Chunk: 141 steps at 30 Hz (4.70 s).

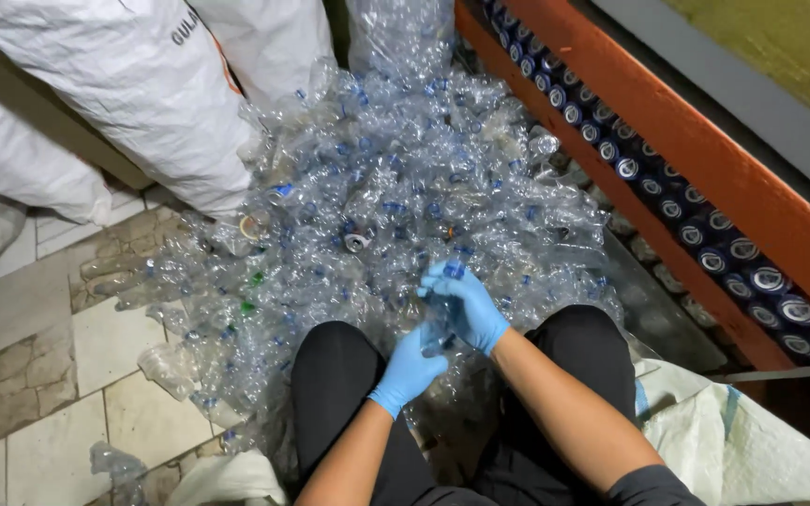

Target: The person sits on the floor and crushes empty plastic water bottles by hand. They pick up bottles from a large pile, squeeze them flat, and place them into a white sack.

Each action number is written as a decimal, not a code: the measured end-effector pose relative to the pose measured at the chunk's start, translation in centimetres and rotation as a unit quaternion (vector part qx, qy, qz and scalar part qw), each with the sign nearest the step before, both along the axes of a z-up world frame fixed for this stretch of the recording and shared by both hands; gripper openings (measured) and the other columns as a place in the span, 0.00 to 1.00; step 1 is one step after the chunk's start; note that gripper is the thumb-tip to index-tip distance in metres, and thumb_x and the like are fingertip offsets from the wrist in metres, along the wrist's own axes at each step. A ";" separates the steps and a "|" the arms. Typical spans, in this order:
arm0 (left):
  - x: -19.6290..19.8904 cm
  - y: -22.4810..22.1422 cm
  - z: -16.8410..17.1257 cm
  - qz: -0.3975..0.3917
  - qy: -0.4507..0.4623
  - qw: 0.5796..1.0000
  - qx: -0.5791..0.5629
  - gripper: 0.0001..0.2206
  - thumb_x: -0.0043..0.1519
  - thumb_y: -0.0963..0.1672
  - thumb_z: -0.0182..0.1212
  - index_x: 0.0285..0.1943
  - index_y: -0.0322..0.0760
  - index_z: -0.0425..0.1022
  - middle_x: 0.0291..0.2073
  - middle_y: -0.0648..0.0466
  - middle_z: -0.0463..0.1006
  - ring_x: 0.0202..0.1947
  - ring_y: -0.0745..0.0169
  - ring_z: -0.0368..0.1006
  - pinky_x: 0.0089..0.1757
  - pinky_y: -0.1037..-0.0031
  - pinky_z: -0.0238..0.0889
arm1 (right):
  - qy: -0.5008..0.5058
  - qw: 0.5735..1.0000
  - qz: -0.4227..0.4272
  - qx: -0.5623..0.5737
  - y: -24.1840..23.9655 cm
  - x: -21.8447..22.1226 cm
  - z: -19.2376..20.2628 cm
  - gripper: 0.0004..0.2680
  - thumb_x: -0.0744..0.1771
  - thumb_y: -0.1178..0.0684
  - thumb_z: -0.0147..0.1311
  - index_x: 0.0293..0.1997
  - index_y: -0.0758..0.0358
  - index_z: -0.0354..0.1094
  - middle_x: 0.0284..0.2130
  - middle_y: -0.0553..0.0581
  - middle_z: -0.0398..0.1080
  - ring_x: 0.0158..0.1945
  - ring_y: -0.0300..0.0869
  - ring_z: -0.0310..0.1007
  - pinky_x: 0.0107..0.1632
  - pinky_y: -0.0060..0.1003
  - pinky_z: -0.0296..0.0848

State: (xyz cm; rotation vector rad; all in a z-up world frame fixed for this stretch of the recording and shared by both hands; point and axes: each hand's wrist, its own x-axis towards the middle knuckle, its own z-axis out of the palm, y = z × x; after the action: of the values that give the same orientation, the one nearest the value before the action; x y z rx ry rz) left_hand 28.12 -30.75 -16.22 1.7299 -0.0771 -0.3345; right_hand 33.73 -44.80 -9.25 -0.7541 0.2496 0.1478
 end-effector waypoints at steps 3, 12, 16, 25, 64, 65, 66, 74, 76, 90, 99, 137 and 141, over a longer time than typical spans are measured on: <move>0.4 1.3 -3.7 -0.052 0.079 0.987 -0.130 0.25 0.40 0.32 0.66 0.50 0.35 0.78 0.39 0.51 0.85 0.38 0.63 0.81 0.38 0.70 0.78 | -0.024 0.998 0.059 0.025 -0.3 -0.7 -0.7 0.14 0.59 0.67 0.56 0.48 0.70 0.68 0.35 0.67 0.77 0.38 0.55 0.80 0.46 0.50 0.81; -0.3 3.2 -0.4 -0.431 0.358 0.712 -0.424 0.19 0.49 0.35 0.61 0.51 0.21 0.73 0.43 0.34 0.81 0.42 0.40 0.80 0.46 0.55 0.75 | -0.212 0.900 0.334 0.184 -0.8 -3.8 -0.1 0.08 0.65 0.56 0.56 0.44 0.66 0.62 0.33 0.59 0.73 0.38 0.47 0.77 0.45 0.42 0.79; -1.8 1.7 5.2 -0.208 0.307 0.868 -0.329 0.20 0.42 0.34 0.62 0.45 0.15 0.75 0.34 0.30 0.78 0.36 0.33 0.77 0.38 0.53 0.73 | -0.014 0.987 0.119 0.105 -1.1 -1.3 -5.9 0.14 0.62 0.53 0.53 0.51 0.64 0.64 0.25 0.57 0.67 0.18 0.43 0.62 0.27 0.38 0.69; -1.1 -0.6 6.8 -0.040 -0.146 0.970 0.189 0.43 0.49 0.49 0.73 0.75 0.38 0.57 0.63 0.39 0.66 0.65 0.36 0.64 0.61 0.48 0.57 | 0.087 0.968 -0.217 -0.090 -2.4 3.4 -5.7 0.06 0.64 0.55 0.57 0.42 0.58 0.69 0.23 0.59 0.70 0.20 0.46 0.72 0.24 0.36 0.73; -0.7 0.1 8.1 -0.024 -0.287 0.928 0.237 0.39 0.53 0.55 0.69 0.74 0.40 0.63 0.62 0.45 0.72 0.63 0.44 0.68 0.60 0.55 0.58 | 0.079 0.995 -0.058 0.015 -2.7 0.5 0.4 0.05 0.64 0.51 0.54 0.33 0.49 0.60 0.15 0.50 0.59 0.11 0.38 0.51 0.21 0.33 0.55; -1.0 -0.1 9.5 -0.059 -0.324 0.871 0.364 0.43 0.52 0.57 0.67 0.76 0.41 0.59 0.65 0.45 0.69 0.66 0.45 0.65 0.61 0.51 0.55 | 0.107 0.986 -0.128 0.004 -2.6 1.0 -0.2 0.06 0.64 0.53 0.55 0.32 0.48 0.59 0.15 0.52 0.60 0.12 0.40 0.52 0.22 0.34 0.54; -1.0 -0.6 8.5 -0.059 -0.325 0.870 0.365 0.43 0.52 0.57 0.67 0.76 0.41 0.59 0.65 0.45 0.69 0.66 0.45 0.65 0.61 0.51 0.55 | 0.106 0.986 -0.128 0.005 -2.4 1.1 -1.2 0.06 0.64 0.53 0.55 0.32 0.48 0.59 0.15 0.52 0.60 0.12 0.40 0.52 0.22 0.34 0.54; 0.5 -0.9 3.2 -0.036 -0.265 0.853 0.449 0.16 0.48 0.46 0.64 0.43 0.36 0.74 0.32 0.48 0.80 0.33 0.42 0.79 0.43 0.58 0.70 | 0.119 0.987 -0.104 0.009 0.6 -0.3 -1.3 0.03 0.62 0.58 0.56 0.33 0.56 0.65 0.19 0.54 0.66 0.19 0.40 0.66 0.24 0.30 0.69; 0.8 0.0 1.3 -0.054 -0.222 0.878 0.421 0.13 0.49 0.47 0.63 0.41 0.42 0.75 0.30 0.53 0.80 0.34 0.45 0.80 0.41 0.59 0.71 | 0.102 0.993 -0.049 -0.010 0.4 -0.4 -2.3 0.04 0.61 0.60 0.55 0.32 0.57 0.64 0.18 0.53 0.66 0.20 0.39 0.67 0.24 0.31 0.70; 0.2 3.7 5.9 -0.234 0.026 0.964 0.127 0.09 0.47 0.46 0.72 0.24 0.40 0.76 0.20 0.58 0.80 0.30 0.56 0.76 0.42 0.66 0.67 | -0.117 0.957 0.263 -0.022 -0.4 -3.7 1.1 0.11 0.56 0.67 0.59 0.35 0.75 0.62 0.18 0.70 0.69 0.21 0.55 0.75 0.23 0.49 0.77; -1.2 2.6 7.6 -0.390 0.202 0.845 -0.305 0.06 0.57 0.36 0.71 0.37 0.23 0.78 0.35 0.34 0.82 0.43 0.40 0.80 0.46 0.52 0.76 | -0.135 0.893 0.384 0.192 -1.0 -6.1 0.9 0.17 0.56 0.65 0.68 0.32 0.80 0.55 0.21 0.84 0.68 0.17 0.63 0.74 0.18 0.50 0.74; 2.1 -0.2 1.1 0.108 -0.302 0.858 0.402 0.07 0.53 0.51 0.65 0.25 0.56 0.76 0.16 0.67 0.75 0.24 0.56 0.78 0.30 0.67 0.66 | -0.005 0.998 -0.042 -0.046 2.1 -0.9 -5.6 0.06 0.61 0.62 0.58 0.34 0.63 0.64 0.19 0.60 0.67 0.22 0.47 0.74 0.22 0.34 0.73; 2.1 -0.5 0.0 0.015 -0.245 0.909 0.336 0.08 0.54 0.51 0.67 0.30 0.49 0.81 0.23 0.56 0.83 0.35 0.51 0.82 0.39 0.67 0.72 | -0.085 0.985 0.021 -0.148 2.2 -2.1 -1.3 0.07 0.57 0.67 0.58 0.32 0.68 0.65 0.15 0.62 0.65 0.17 0.47 0.71 0.17 0.35 0.69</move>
State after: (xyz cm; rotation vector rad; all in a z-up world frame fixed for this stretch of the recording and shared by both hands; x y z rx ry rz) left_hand 30.23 -31.24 -16.19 2.4693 -0.3308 0.1322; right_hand 31.62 -42.57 -10.52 -1.0620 0.0922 0.0863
